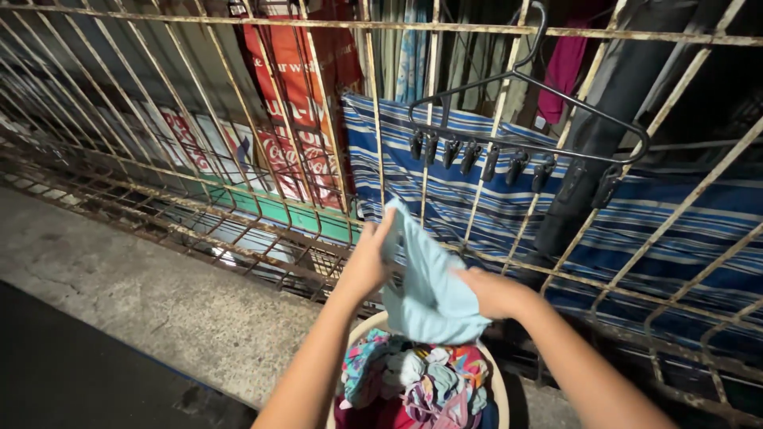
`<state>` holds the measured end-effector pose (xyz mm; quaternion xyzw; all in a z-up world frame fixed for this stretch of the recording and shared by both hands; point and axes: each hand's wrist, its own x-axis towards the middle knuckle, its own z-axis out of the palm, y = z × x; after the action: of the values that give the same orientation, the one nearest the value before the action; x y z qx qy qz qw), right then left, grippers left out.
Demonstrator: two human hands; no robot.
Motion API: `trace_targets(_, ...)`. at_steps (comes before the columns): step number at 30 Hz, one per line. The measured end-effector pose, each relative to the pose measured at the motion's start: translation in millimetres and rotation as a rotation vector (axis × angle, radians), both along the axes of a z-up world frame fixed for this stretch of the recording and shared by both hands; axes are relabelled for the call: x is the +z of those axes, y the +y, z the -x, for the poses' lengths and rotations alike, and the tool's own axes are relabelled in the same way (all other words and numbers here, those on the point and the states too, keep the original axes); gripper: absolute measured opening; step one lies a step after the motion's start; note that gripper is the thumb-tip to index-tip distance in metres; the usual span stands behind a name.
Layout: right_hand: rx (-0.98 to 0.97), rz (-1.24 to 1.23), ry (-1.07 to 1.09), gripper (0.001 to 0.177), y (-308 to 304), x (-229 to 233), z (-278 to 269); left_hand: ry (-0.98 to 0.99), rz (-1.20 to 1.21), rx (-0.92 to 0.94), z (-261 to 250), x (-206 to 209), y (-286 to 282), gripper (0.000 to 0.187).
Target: Hang clean clothes onto a multi-clip laundry hanger.
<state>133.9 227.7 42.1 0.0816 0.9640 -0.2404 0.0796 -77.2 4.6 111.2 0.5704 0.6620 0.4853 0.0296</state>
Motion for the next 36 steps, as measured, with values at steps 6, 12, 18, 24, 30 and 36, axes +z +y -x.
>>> trace_targets(6, -0.429, -0.211, -0.301, 0.104, 39.9, -15.8, -16.0, 0.144, 0.475, 0.765, 74.8, -51.7, -29.6, 0.077)
trace_targets(12, -0.556, -0.241, -0.039, 0.079, 2.9, -28.7, -21.3, 0.018, 0.525, 0.697, 5.5, -37.7, -44.2, 0.098)
trace_targets(18, -0.291, 0.205, 0.176, 0.089, -35.4, -13.1, -6.3, -0.596, 0.037, 0.283, -4.3, -137.6, 12.5, 0.125)
trace_targets(24, -0.288, 0.406, 0.508, 0.09, -67.2, 9.1, 12.0, -0.785, 0.391, 0.225, -56.0, -98.9, 20.8, 0.141)
trace_targets(30, -0.57, -0.108, 0.259, 0.073, -60.5, 14.3, -15.2, -0.487, 0.011, 0.288, 1.8, -136.6, 25.5, 0.106)
trace_targets(36, -0.734, 0.08, -0.001, 0.089, -66.1, -2.9, 2.4, -1.362, 0.018, -0.031, -41.2, -44.0, 10.4, 0.108)
